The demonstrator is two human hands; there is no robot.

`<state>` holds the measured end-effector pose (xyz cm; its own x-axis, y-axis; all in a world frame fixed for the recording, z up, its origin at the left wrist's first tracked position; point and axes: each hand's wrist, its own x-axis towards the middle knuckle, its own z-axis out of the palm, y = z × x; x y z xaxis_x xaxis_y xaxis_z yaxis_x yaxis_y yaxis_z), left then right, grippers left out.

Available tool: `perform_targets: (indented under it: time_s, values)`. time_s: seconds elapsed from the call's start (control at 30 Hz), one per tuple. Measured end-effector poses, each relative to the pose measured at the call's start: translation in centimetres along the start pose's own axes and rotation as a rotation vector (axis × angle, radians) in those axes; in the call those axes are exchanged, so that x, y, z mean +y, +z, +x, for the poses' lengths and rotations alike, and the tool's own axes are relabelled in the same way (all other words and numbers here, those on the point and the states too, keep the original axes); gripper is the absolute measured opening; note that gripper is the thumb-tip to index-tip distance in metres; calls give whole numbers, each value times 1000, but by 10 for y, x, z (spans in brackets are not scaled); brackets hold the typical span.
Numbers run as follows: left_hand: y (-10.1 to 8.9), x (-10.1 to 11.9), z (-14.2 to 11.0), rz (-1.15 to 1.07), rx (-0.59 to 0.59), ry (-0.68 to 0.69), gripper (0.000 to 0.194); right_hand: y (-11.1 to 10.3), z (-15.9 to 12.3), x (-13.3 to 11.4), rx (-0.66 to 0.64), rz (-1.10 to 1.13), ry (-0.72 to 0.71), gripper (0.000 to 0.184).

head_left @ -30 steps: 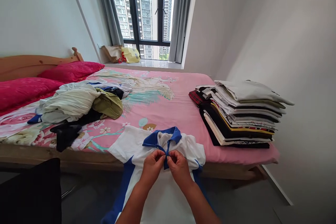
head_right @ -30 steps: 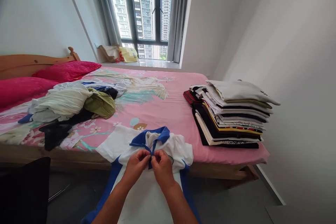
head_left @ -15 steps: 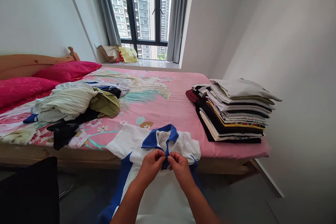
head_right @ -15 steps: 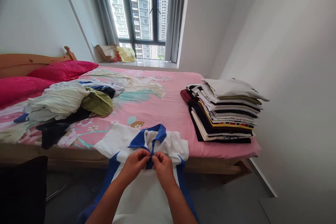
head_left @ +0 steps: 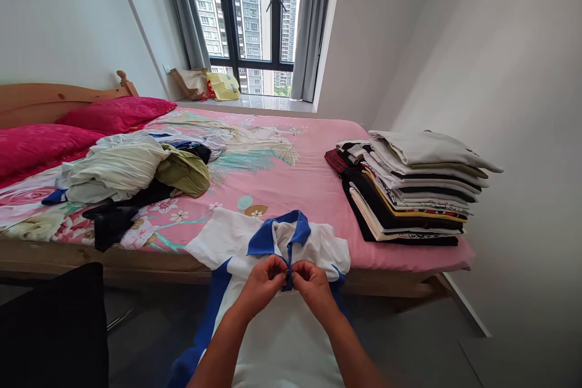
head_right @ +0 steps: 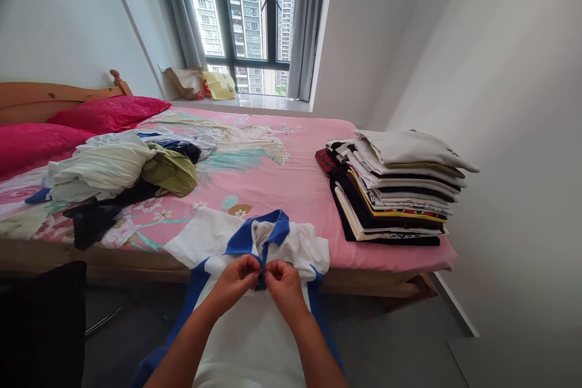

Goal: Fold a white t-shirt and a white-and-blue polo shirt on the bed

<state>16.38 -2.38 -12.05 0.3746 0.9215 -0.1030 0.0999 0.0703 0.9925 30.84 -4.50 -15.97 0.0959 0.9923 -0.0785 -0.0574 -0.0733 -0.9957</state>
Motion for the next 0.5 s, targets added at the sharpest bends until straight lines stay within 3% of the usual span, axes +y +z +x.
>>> perform_targets:
  time_s: [0.17,0.27,0.5]
  values:
    - [3,0,-1,111,85,23,16,-1,-8,-13,20,-370,-215,10]
    - [4,3,-3,238,119,52,9,2,-12,-19,-11,-464,-313,11]
    - [0,1,-3,188,66,71,17,7,-12,-13,11,-368,-254,10]
